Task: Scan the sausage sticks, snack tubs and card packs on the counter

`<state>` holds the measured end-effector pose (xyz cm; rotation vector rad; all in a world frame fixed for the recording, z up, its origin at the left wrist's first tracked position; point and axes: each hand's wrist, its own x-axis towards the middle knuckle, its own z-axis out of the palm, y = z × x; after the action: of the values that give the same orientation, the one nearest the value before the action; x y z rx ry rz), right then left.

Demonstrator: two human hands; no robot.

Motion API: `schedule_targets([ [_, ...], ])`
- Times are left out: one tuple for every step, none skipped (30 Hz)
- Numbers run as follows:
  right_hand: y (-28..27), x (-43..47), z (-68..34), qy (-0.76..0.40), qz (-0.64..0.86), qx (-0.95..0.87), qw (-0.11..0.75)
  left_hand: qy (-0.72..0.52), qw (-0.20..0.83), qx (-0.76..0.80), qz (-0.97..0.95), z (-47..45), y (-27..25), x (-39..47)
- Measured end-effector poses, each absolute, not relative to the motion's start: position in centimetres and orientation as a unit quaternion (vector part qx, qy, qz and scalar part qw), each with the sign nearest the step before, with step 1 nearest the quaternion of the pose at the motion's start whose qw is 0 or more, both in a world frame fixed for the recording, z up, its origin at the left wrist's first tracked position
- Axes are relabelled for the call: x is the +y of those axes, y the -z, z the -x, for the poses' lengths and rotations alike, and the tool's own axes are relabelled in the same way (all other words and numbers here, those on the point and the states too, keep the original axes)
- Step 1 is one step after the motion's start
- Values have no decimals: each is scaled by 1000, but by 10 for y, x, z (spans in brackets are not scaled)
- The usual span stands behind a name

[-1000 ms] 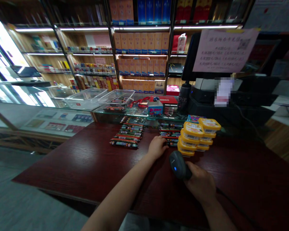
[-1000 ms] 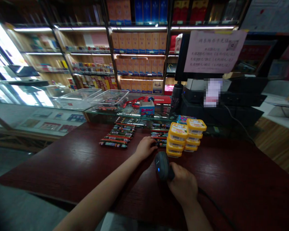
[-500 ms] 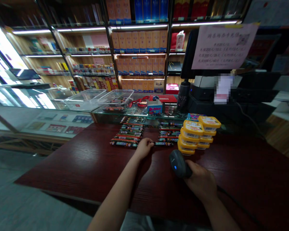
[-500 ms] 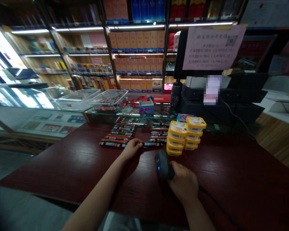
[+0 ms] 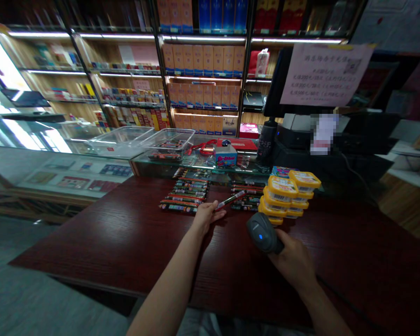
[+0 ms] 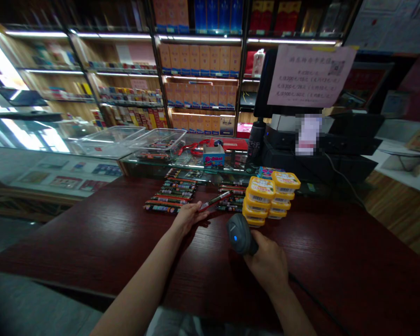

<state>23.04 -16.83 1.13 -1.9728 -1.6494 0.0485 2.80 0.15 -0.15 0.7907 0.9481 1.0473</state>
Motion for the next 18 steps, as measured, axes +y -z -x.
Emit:
schedule_targets([
  [-13, -168, -230, -56, 725, -611, 313, -471, 696, 417, -346, -27, 2, 2],
  [-15, -167, -228, -102, 706, -606, 352, -476, 699, 411, -341, -26, 2, 2],
  [-17, -167, -226, -150, 682, -600, 391, -481, 700, 406, -338, -26, 3, 2],
  [-19, -167, -224, -194, 658, -593, 422, -485, 700, 402, -337, -26, 4, 3],
  [-21, -167, -221, -230, 637, -586, 444, -489, 699, 398, -338, -26, 5, 3],
  [-22, -167, -218, -255, 624, -582, 455, -491, 697, 396, -340, -27, 6, 4],
  [-24, -168, -215, -271, 617, -578, 460, -491, 696, 397, -342, -27, 7, 4],
  [-25, -168, -212, -282, 614, -576, 461, -491, 695, 399, -342, -27, 8, 5],
  [-27, -169, -209, -290, 610, -575, 462, -491, 694, 401, -341, -28, 8, 5],
  [-28, -170, -207, -297, 605, -574, 465, -491, 694, 402, -340, -28, 8, 5],
  [-29, -170, -206, -303, 600, -573, 469, -494, 693, 403, -337, -29, 8, 4],
  [-30, -171, -205, -309, 596, -572, 473, -499, 691, 403, -334, -29, 8, 4],
  [-31, -171, -204, -314, 592, -571, 474, -505, 687, 404, -332, -30, 7, 3],
  [-32, -172, -204, -316, 592, -571, 473, -510, 683, 406, -329, -31, 7, 3],
  [-32, -172, -204, -317, 594, -572, 469, -516, 679, 407, -328, -31, 6, 2],
  [-32, -172, -204, -316, 598, -573, 463, -519, 676, 409, -327, -31, 6, 2],
  [-32, -172, -204, -312, 601, -575, 459, -518, 676, 411, -326, -31, 6, 2],
  [-31, -172, -204, -305, 602, -578, 458, -512, 678, 413, -327, -31, 6, 2],
])
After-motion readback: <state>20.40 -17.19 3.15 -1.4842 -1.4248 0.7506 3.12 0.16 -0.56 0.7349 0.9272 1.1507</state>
